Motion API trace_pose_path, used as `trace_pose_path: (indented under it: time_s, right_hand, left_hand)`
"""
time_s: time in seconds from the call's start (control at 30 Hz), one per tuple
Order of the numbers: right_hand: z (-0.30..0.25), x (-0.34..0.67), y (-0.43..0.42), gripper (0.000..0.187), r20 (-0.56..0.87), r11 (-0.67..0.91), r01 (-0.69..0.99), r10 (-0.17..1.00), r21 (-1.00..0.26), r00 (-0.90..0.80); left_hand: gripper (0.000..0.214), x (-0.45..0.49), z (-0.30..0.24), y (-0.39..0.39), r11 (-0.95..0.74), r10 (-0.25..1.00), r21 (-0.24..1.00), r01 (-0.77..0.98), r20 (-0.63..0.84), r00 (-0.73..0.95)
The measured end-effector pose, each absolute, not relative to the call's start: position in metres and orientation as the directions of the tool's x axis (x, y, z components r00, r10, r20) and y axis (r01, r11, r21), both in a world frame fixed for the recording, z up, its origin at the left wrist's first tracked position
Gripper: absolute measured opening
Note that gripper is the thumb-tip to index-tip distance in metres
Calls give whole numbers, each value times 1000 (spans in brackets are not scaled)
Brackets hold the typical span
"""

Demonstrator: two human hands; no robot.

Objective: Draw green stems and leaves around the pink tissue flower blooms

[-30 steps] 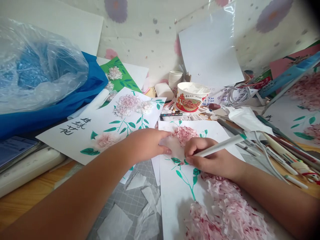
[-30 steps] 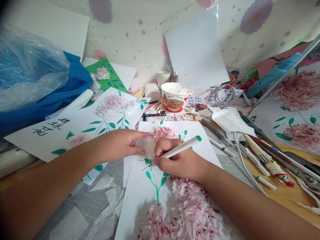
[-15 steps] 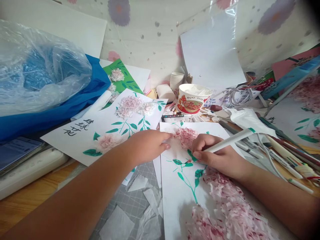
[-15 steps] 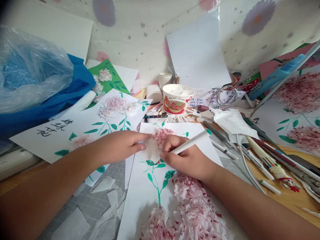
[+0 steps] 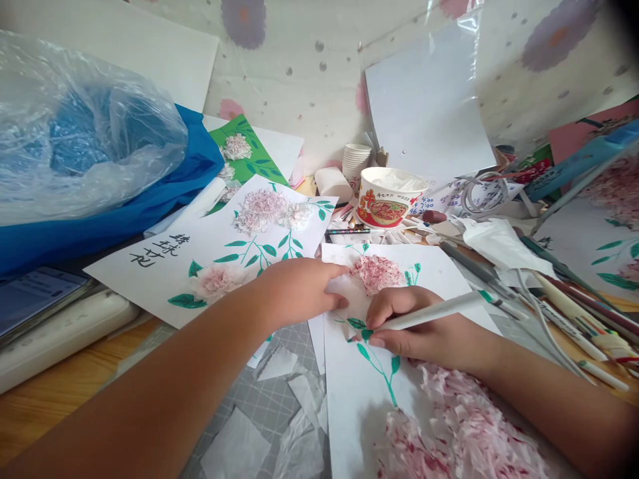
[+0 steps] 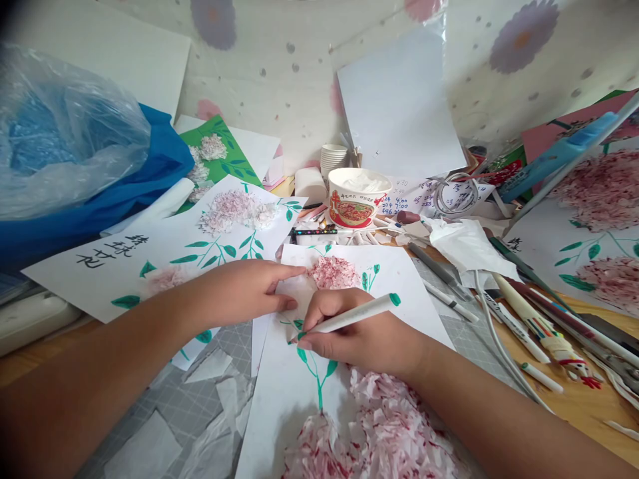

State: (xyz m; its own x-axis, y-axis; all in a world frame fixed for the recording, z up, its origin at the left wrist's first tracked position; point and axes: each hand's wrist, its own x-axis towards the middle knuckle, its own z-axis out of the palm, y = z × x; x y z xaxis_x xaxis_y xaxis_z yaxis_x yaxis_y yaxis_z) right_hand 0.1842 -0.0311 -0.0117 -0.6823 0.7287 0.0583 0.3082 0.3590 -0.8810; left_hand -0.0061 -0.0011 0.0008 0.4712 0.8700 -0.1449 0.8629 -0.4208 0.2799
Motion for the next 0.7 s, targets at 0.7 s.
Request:
trace_pose_path:
  time_s: [0.7]
  right_hand:
    - [-16, 180, -32, 10, 123, 483, 308, 674, -820, -728]
  left_hand:
    - [36, -6, 0, -2, -478, 842, 267, 837, -133, 524]
